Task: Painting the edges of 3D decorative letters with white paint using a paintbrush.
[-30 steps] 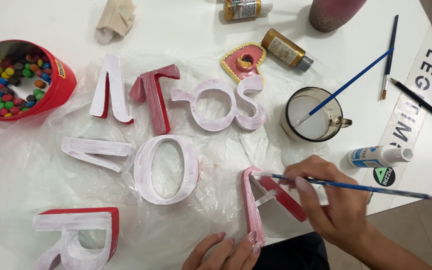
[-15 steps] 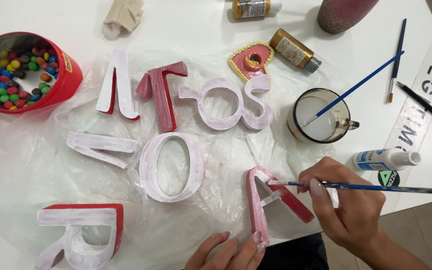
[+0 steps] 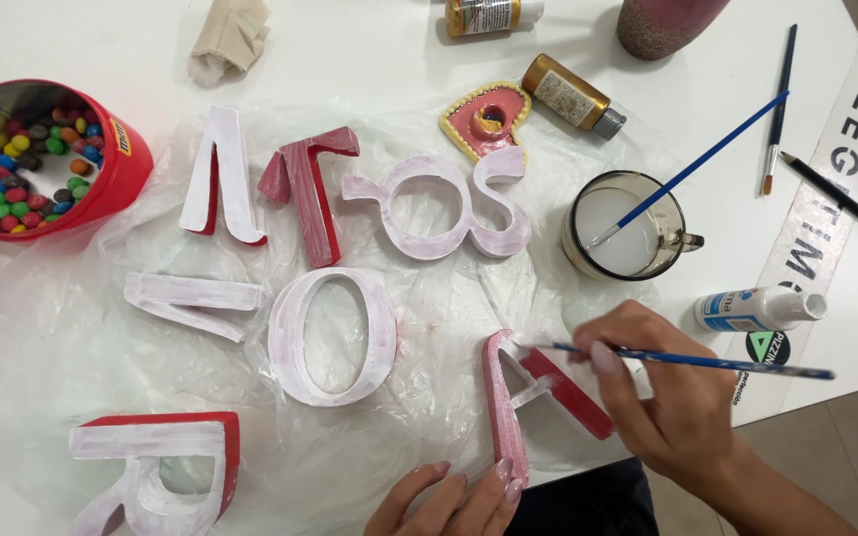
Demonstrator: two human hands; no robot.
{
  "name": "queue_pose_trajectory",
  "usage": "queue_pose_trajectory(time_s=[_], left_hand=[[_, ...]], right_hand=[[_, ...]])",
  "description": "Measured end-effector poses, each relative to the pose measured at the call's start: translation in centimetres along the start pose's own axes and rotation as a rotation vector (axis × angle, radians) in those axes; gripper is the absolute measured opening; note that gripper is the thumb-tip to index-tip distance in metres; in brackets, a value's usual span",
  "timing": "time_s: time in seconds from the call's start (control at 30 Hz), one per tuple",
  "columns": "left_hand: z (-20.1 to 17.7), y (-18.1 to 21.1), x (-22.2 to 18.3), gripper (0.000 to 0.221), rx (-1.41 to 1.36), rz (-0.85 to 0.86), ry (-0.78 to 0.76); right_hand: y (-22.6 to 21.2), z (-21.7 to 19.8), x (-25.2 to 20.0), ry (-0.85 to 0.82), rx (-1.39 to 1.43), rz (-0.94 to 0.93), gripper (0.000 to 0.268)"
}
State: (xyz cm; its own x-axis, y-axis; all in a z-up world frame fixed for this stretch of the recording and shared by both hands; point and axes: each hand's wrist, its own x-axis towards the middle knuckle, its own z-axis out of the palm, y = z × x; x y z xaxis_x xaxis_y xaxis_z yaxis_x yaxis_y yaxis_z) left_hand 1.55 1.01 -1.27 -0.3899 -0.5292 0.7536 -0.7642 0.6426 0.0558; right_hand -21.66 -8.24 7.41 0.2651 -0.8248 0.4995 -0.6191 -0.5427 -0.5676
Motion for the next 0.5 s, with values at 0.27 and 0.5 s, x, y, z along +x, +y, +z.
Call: queue_pose_trajectory(time_s=[0.27,0.5], left_hand=[[-0.2,-0.2,-0.4,0.012,-0.037,0.021,-0.029],[-0.2,-0.4,-0.6,0.015,-0.017,0.041,-0.026]], right_hand=[[-0.1,-0.5,0.2,0.105,0.043,0.064,0.016],[-1.8,-1.4,0.1,0.011,0.191,0.265,0.028]])
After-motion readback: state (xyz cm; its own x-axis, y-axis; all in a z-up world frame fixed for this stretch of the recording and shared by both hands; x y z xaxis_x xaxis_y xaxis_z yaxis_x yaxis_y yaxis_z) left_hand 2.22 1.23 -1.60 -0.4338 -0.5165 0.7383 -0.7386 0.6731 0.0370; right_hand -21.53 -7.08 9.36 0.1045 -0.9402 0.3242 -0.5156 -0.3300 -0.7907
